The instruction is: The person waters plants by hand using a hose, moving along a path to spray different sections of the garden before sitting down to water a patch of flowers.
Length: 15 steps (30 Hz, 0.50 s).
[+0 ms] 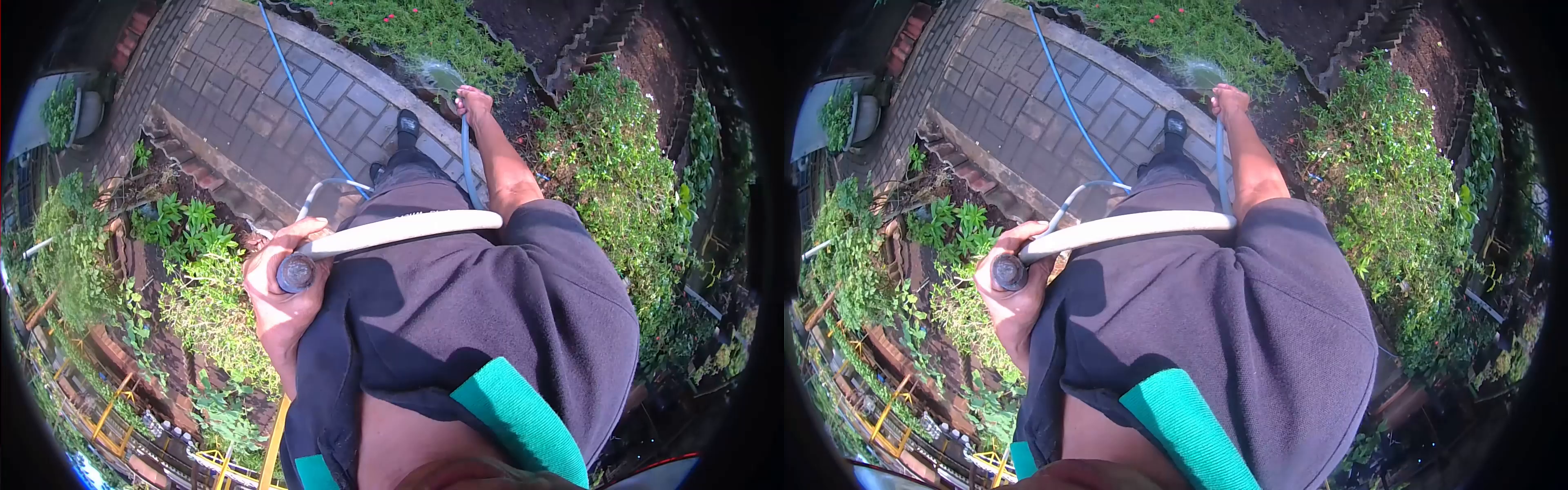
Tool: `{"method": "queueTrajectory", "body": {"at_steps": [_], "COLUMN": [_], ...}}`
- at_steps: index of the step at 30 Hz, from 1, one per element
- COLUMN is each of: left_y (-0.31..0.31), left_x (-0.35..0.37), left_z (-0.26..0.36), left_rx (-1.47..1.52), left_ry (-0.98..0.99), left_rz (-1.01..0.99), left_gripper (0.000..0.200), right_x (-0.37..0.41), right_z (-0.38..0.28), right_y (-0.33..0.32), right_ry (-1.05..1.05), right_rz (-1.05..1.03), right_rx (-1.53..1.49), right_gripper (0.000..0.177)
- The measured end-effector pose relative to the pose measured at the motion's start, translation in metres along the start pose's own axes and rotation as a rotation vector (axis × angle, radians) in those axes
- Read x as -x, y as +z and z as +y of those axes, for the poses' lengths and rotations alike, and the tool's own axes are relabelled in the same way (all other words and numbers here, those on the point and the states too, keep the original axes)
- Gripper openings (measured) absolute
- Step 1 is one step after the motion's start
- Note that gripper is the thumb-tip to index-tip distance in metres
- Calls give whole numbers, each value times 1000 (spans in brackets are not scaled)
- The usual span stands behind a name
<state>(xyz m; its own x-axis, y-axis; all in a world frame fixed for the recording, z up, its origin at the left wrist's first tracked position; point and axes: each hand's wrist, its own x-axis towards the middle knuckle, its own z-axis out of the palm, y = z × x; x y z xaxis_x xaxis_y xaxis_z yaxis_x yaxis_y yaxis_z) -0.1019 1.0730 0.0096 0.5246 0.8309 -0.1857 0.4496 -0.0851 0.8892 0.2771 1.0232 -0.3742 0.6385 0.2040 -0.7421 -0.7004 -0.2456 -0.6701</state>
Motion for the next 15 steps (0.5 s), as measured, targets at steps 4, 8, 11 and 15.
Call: {"method": "queueTrajectory", "body": {"at_steps": [4, 8, 11, 15], "left_y": [-6, -10, -12, -10], "left_x": [13, 21, 16, 3], "left_z": [-14, -15, -19, -18], "left_rx": [33, 36, 37, 21], "left_ry": [32, 17, 59, 32], "left_rz": [56, 91, 113, 91], "left_gripper": [35, 36, 37, 37], "right_x": [5, 11, 0, 6], "right_z": [-5, -18, -22, -42], "right_y": [12, 28, 37, 53], "right_ry": [-13, -9, -55, -65], "right_rz": [-71, -72, -97, -105], "right_rx": [48, 116, 147, 136], "right_gripper": [19, 17, 16, 14]}}
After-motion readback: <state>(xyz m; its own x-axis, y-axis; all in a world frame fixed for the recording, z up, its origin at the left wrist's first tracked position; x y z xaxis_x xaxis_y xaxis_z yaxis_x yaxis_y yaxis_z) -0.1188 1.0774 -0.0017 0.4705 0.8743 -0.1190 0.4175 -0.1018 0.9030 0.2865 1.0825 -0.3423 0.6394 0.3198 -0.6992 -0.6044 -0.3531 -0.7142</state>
